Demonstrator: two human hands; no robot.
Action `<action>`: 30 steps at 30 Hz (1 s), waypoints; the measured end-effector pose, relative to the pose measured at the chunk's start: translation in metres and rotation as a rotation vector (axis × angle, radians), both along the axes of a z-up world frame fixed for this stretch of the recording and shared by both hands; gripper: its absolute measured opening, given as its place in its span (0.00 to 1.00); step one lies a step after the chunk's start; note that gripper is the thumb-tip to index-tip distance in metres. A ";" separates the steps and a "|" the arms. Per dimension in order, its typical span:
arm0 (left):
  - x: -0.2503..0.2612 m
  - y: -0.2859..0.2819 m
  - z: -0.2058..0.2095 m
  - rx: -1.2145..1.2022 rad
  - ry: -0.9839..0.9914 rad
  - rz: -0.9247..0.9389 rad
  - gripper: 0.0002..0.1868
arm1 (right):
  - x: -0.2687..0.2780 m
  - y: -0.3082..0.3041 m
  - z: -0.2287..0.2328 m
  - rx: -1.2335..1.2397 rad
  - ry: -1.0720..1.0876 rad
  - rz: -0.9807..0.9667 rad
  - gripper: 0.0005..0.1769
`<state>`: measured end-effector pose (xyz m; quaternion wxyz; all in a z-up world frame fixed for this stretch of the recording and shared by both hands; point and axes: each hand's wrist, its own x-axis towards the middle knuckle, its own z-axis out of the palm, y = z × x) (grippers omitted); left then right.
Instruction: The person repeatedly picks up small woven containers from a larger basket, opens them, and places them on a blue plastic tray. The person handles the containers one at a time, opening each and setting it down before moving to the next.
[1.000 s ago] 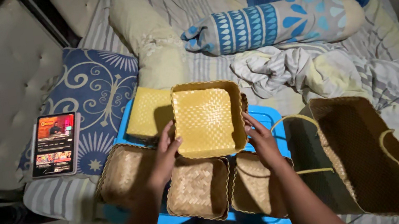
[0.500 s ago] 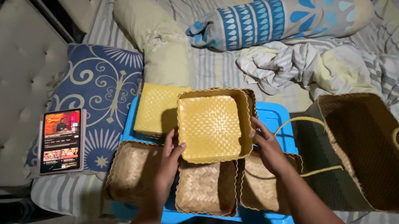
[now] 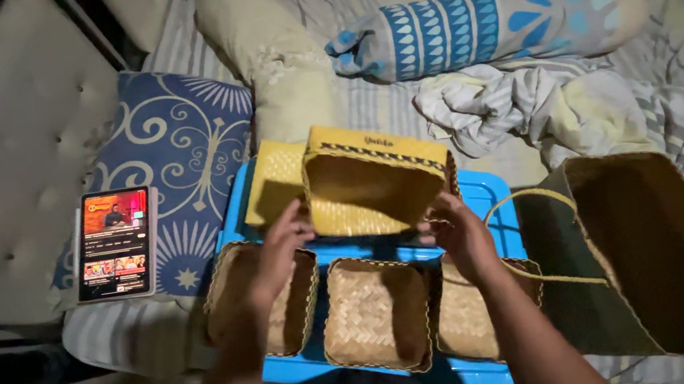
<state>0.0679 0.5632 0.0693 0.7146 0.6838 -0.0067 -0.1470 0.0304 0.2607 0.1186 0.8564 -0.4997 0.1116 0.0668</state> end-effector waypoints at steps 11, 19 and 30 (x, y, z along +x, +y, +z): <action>0.061 0.028 0.043 0.061 -0.298 0.059 0.20 | 0.052 0.072 0.029 -0.502 -0.145 0.006 0.20; 0.108 0.061 0.040 0.689 -0.480 0.204 0.23 | 0.105 0.119 -0.009 -0.456 -0.261 0.006 0.25; 0.089 0.065 -0.008 0.762 -0.488 0.178 0.25 | 0.095 0.151 -0.041 -0.818 0.046 -0.049 0.22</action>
